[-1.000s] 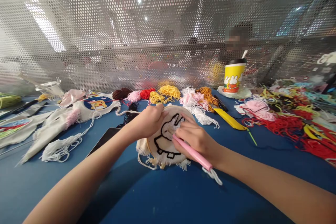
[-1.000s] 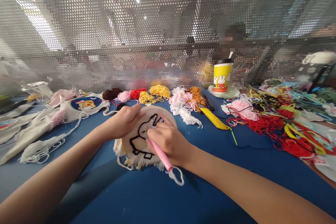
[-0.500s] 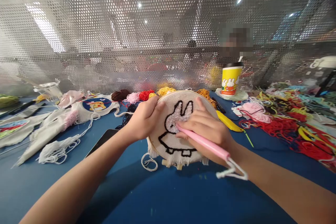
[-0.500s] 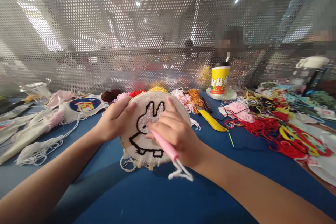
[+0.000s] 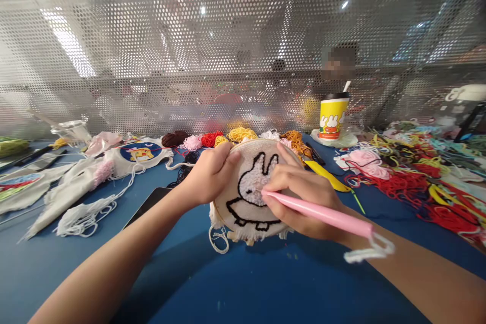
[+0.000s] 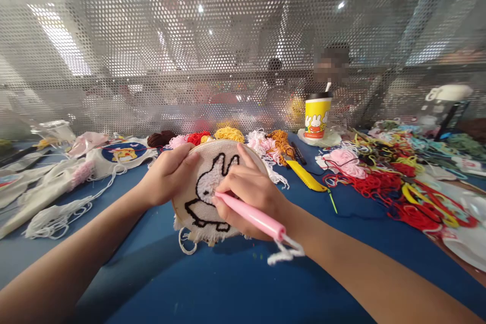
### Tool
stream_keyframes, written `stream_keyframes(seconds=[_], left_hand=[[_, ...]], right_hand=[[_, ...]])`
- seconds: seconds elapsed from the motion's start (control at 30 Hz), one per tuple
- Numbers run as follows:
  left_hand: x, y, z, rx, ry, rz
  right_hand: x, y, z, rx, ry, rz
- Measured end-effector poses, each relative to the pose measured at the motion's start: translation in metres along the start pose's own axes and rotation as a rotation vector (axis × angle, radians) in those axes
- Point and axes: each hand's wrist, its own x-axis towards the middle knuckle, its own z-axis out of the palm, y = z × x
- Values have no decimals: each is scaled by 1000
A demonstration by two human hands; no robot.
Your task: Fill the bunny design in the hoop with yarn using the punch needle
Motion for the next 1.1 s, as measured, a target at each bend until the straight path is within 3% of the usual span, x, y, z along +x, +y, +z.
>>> stream_keyframes(seconds=[0.3, 0.67, 0.83, 0.97, 1.1], left_hand=[[0, 0, -1, 0, -12, 4], [-1, 1, -2, -12, -32, 4], [-1, 4, -2, 8, -17, 9], [-1, 4, -3, 30, -16, 19], [-2, 7, -5, 8, 33, 35]], right_hand=[[-2, -1, -5, 135, 63, 73], [-1, -2, -4, 27, 72, 59], [-4, 6, 3, -41, 75, -56], [-9, 13, 8, -177, -5, -199], [-12, 10, 12, -237, -17, -178]])
